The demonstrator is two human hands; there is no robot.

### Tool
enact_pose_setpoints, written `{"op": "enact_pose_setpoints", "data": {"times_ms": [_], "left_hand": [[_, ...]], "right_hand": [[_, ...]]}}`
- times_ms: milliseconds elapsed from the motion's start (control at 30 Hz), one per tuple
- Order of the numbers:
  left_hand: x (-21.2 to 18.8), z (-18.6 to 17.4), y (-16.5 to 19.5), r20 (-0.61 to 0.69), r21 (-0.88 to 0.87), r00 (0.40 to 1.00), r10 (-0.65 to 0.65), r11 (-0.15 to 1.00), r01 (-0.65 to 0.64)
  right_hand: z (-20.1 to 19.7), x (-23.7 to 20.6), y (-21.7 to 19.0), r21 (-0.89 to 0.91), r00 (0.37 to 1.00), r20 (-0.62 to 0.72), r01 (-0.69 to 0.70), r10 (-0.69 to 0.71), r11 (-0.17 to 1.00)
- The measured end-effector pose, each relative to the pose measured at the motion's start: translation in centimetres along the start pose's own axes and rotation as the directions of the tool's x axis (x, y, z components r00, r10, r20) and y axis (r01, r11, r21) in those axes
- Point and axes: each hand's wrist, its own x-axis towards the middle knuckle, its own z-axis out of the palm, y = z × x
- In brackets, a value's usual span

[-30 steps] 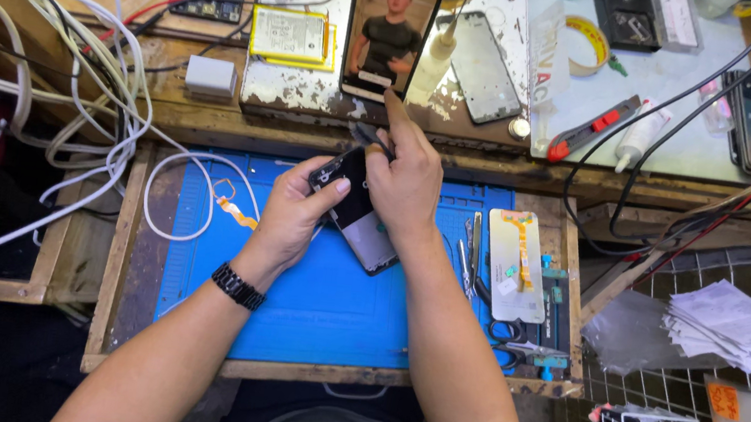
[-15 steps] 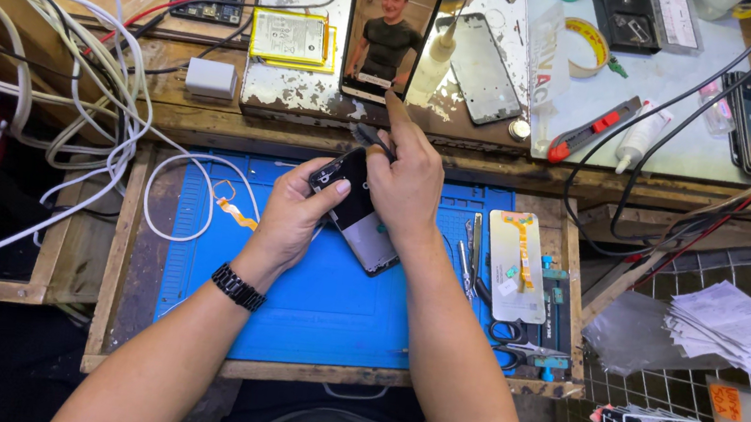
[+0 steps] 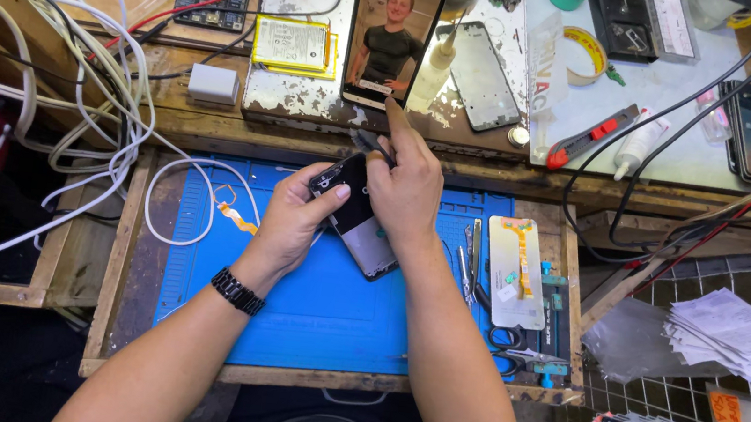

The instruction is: The person uses a metal prying tool to carefully separate the screen assembly from the smartphone's chassis. They work along the edges of the device, lifting the display to expose the internal components and ribbon cables. The task involves precise manipulation of the tool to avoid damaging the fragile parts.

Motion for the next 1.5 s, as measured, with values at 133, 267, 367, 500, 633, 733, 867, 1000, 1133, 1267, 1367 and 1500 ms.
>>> {"op": "enact_pose_setpoints", "data": {"times_ms": [133,267,367,500,633,733,867,1000,1133,1267,1367,1500], "left_hand": [[0.01,-0.03,-0.04,0.017,0.009,1.000,-0.006,1.000,0.006],[0.04,-0.03,0.08,0.010,-0.002,1.000,-0.001,1.000,0.001],[-0.07,0.04,0.15,0.020,0.012,1.000,-0.007,1.000,0.007],[-0.09,0.12,0.20,0.011,0.001,1.000,0.001,1.000,-0.001],[-0.10,0.10,0.21,0.014,0.007,1.000,-0.014,1.000,0.014],[-0.03,0.11,0.17,0.022,0.012,1.000,0.001,1.000,-0.001],[-0.07,0.08,0.12,0.011,-0.008,1.000,-0.007,1.000,0.007],[-0.06,0.00,0.08,0.034,0.002,0.999,0.012,1.000,-0.012],[0.01,-0.08,-0.04,0.006,-0.003,1.000,-0.002,1.000,0.002],[-0.02,-0.14,-0.20,0.017,-0.013,1.000,-0.004,1.000,0.004],[0.06,-0.17,-0.17,0.007,-0.001,1.000,-0.001,1.000,0.001],[0.01,-0.09,-0.03,0.031,0.018,0.999,0.010,1.000,-0.011]], "right_hand": [[-0.08,-0.01,0.03,-0.003,1.000,0.007,0.012,-0.012,1.000],[-0.07,0.06,0.02,0.003,1.000,0.010,0.001,-0.001,1.000],[-0.10,-0.01,-0.02,-0.011,1.000,0.007,0.020,-0.020,1.000],[-0.09,0.03,-0.08,0.028,1.000,0.003,-0.002,0.002,1.000],[-0.19,0.02,-0.14,0.005,1.000,0.006,0.015,-0.015,1.000],[-0.18,0.05,-0.14,0.003,1.000,0.003,0.014,-0.014,1.000],[-0.14,0.10,-0.11,0.014,1.000,-0.003,0.020,-0.020,1.000],[-0.18,0.09,-0.15,0.002,1.000,-0.003,0.026,-0.026,1.000],[-0.23,0.11,-0.23,0.024,1.000,0.004,-0.003,0.003,1.000],[-0.28,0.07,-0.19,0.001,1.000,0.004,0.017,-0.017,1.000],[-0.11,0.14,-0.14,0.032,1.000,-0.009,0.019,-0.019,0.999],[0.01,0.10,-0.11,-0.008,0.999,0.026,-0.042,0.042,0.999]]}}
